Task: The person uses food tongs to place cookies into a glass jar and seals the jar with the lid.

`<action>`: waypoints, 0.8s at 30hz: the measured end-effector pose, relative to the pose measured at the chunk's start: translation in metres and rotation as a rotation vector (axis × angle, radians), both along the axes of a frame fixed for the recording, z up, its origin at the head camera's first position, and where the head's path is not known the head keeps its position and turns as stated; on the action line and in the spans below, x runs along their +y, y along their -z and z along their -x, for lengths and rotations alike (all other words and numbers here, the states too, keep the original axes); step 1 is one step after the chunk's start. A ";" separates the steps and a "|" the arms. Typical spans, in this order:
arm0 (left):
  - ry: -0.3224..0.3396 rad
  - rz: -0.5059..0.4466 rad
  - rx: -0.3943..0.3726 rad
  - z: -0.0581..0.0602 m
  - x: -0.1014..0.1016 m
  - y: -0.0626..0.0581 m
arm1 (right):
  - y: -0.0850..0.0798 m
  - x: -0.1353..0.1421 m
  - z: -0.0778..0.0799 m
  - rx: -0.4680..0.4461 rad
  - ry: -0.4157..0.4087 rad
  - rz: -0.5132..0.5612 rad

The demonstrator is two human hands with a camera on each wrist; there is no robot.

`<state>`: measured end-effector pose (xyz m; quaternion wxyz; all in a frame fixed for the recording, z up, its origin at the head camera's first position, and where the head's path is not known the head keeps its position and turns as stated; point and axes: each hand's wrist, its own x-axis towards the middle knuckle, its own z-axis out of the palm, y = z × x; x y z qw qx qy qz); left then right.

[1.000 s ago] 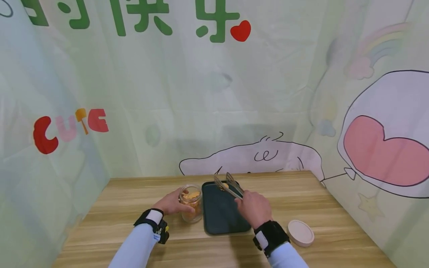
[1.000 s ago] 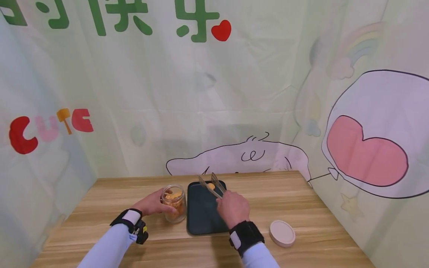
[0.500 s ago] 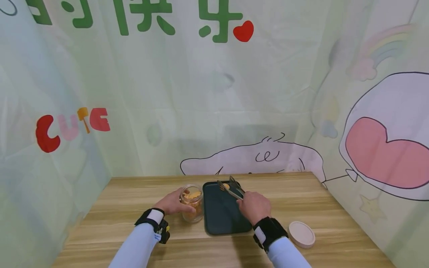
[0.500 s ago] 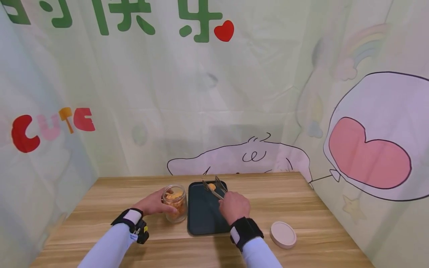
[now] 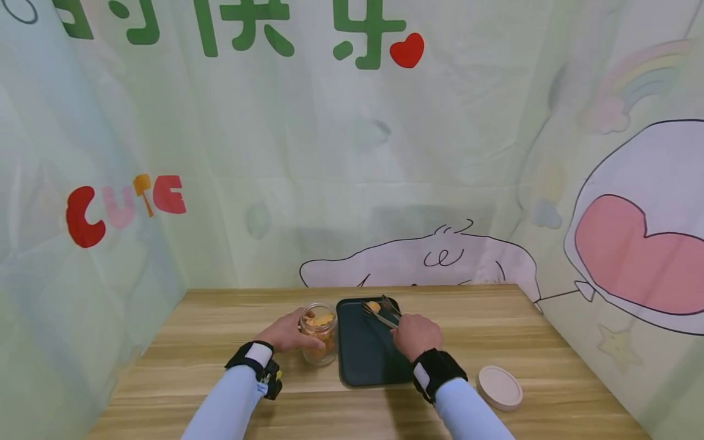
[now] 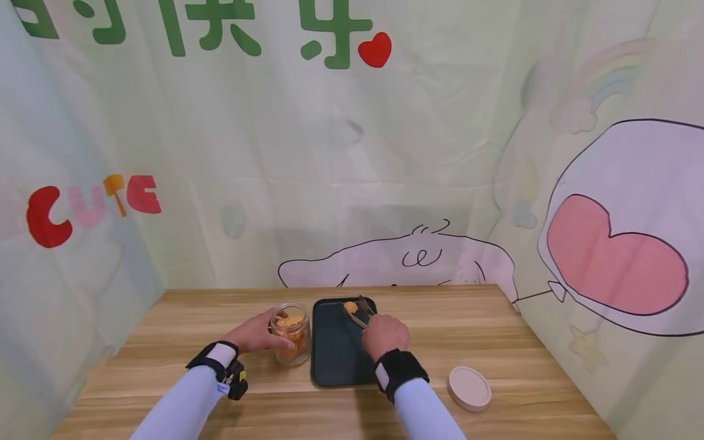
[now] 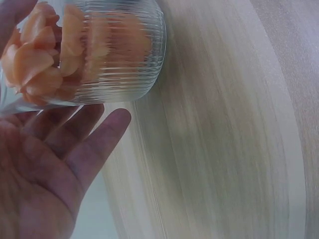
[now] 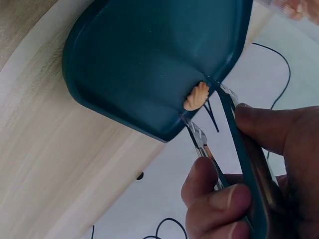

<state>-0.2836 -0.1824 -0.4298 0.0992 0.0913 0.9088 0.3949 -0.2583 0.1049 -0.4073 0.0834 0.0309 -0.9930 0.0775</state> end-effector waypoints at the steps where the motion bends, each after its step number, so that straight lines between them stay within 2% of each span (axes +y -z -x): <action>1: 0.001 0.000 0.000 0.000 0.000 0.000 | 0.001 0.000 0.001 -0.003 0.000 0.001; 6: -0.004 0.000 -0.002 0.000 0.003 0.001 | 0.009 0.000 0.006 0.000 -0.004 0.016; 15: -0.002 -0.011 -0.002 0.000 0.003 -0.001 | 0.027 0.003 0.008 0.096 -0.026 0.041; 24: 0.003 -0.013 -0.002 0.000 0.001 0.002 | 0.029 0.001 0.000 0.174 -0.047 0.034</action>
